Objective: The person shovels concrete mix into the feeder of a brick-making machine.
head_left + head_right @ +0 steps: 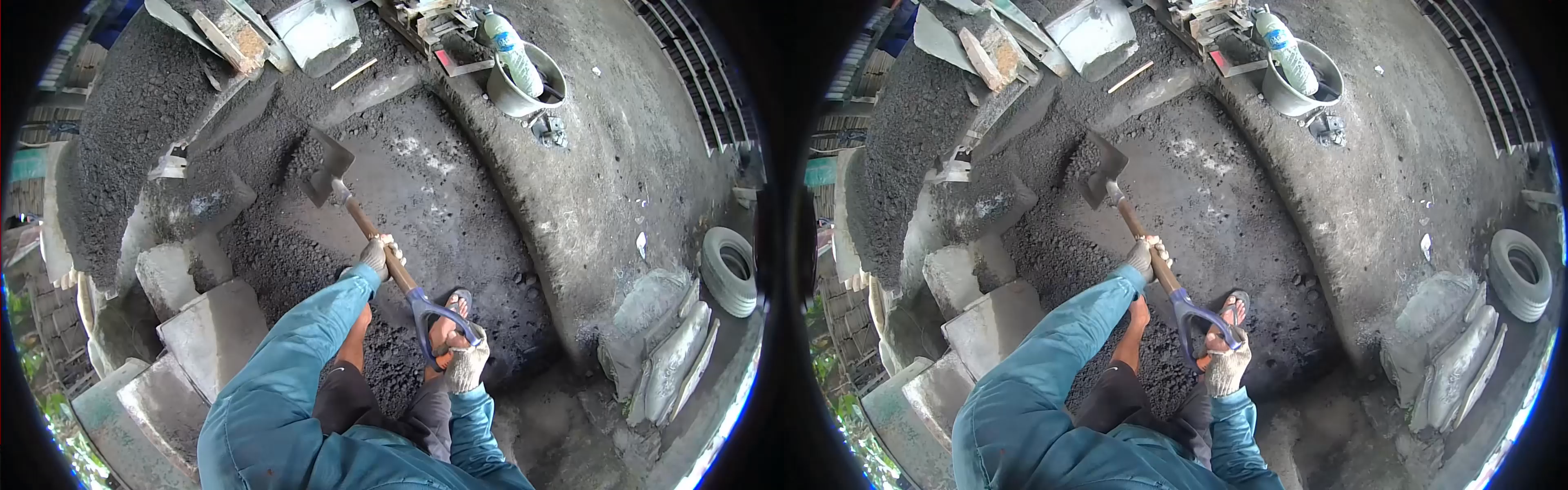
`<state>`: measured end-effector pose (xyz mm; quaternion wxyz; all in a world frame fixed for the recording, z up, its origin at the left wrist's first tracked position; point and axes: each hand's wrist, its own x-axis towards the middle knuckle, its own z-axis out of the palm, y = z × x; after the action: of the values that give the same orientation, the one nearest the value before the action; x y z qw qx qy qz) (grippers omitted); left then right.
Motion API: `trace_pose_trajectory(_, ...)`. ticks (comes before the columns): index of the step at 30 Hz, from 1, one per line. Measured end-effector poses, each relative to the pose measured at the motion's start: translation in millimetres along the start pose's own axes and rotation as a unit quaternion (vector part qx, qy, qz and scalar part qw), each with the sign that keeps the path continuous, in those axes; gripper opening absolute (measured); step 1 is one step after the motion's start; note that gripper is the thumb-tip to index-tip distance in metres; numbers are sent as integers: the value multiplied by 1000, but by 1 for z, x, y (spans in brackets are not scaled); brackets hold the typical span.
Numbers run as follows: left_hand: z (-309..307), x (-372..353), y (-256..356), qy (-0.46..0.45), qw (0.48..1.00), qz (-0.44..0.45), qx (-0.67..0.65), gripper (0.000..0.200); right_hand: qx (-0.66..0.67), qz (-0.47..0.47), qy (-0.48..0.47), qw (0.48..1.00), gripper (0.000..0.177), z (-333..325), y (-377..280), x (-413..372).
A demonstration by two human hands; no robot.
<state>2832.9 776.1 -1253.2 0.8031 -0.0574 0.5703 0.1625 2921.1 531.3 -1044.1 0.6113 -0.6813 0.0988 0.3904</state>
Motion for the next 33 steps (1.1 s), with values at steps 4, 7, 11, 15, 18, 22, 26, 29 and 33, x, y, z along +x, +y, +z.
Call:
trace_pose_trajectory(4,18,8,63,0,997,32,67,10,58,15,3,998,19,61,-2,13)
trace_pose_trajectory(7,37,14,119,18,993,40,110,11,113,50,-34,992,13,121,-13,21)
trace_pose_trajectory(11,45,15,196,-7,982,117,150,13,134,57,-132,980,18,184,-4,50)
trace_pose_trajectory(15,17,39,255,-157,982,64,82,21,-58,-99,-157,981,33,235,-23,53)
trace_pose_trajectory(18,23,10,206,-174,983,49,31,27,-161,-129,-122,971,33,194,-38,27)
trace_pose_trajectory(22,-2,-10,77,-92,977,108,158,21,61,81,-81,992,31,80,-25,-8)
trace_pose_trajectory(26,-45,5,-15,-2,992,-121,43,19,71,69,-24,995,25,38,-28,-43)
trace_pose_trajectory(29,-34,-43,-33,4,997,-80,0,29,37,146,-6,989,21,38,-11,-9)
trace_pose_trajectory(33,-6,-127,-10,-2,986,-123,110,44,118,133,-86,980,14,103,5,3)
